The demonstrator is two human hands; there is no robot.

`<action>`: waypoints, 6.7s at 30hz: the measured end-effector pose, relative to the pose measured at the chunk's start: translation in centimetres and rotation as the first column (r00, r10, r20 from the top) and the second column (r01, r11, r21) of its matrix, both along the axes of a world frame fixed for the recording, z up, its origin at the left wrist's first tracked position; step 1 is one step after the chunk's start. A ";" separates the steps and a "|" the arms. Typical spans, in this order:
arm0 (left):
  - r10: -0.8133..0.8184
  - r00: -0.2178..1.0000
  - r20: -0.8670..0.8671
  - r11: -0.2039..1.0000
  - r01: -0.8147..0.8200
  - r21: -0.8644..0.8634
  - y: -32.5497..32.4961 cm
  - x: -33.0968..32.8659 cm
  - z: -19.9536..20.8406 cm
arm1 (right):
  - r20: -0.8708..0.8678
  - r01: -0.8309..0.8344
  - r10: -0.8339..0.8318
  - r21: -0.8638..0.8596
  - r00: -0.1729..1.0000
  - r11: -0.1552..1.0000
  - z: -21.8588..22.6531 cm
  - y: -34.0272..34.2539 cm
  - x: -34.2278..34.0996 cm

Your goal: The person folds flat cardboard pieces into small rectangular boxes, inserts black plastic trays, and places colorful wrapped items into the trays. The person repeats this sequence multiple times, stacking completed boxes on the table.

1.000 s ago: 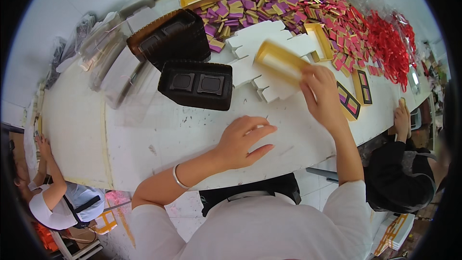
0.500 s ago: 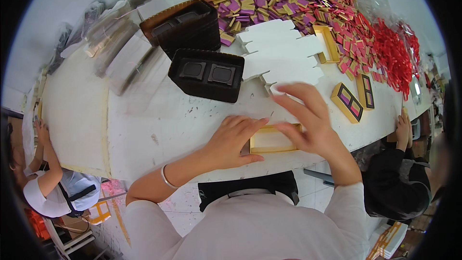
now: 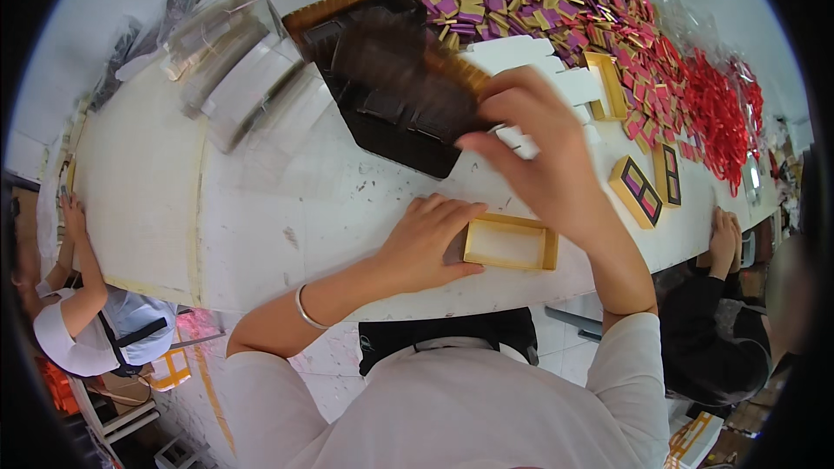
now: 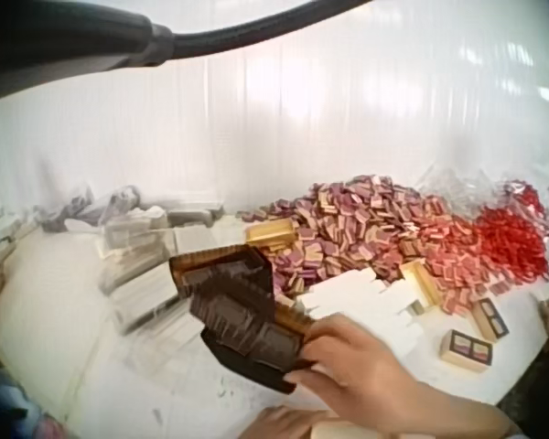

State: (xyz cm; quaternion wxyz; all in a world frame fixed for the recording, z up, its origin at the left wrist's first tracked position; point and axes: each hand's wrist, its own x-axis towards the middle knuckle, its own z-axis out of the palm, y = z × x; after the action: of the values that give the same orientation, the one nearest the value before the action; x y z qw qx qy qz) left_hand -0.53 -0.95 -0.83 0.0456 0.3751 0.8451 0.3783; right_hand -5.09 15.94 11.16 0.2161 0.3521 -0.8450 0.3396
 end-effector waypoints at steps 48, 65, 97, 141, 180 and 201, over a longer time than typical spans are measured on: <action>-0.130 0.970 0.205 0.992 0.128 0.021 -0.1 -1.4 1.0 | -0.195 -0.184 0.560 0.816 0.806 0.548 -5.1 11.8 7.2; -0.150 0.959 0.239 0.986 0.129 0.103 -0.5 -1.6 0.4 | 0.087 -0.302 0.347 0.710 0.934 0.636 -6.1 10.8 7.0; -0.103 0.901 -0.421 0.917 -0.078 -0.392 3.0 1.4 1.1 | 0.201 0.663 -0.666 0.094 0.718 0.743 -7.9 25.9 -3.3; 0.079 0.992 -0.094 0.997 -0.079 -0.003 4.5 -0.3 -0.8 | 0.139 0.072 -0.103 0.212 0.985 0.975 -9.1 6.8 9.8; 0.078 0.995 -0.056 0.997 -0.077 0.026 4.8 -0.6 -0.1 | 0.409 0.684 -0.631 0.023 0.659 0.729 -11.0 29.8 -6.6; 0.055 0.998 -0.008 0.997 -0.055 0.057 4.6 -0.4 -0.5 | 0.472 0.222 -0.183 -0.029 0.862 0.975 -9.8 12.1 8.8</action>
State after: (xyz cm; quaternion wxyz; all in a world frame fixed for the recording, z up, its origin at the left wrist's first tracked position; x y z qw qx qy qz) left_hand -0.91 3.64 -1.32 0.0204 0.3546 0.8442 0.4016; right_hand 3.67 28.06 1.38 0.0555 0.1602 -0.8896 0.4241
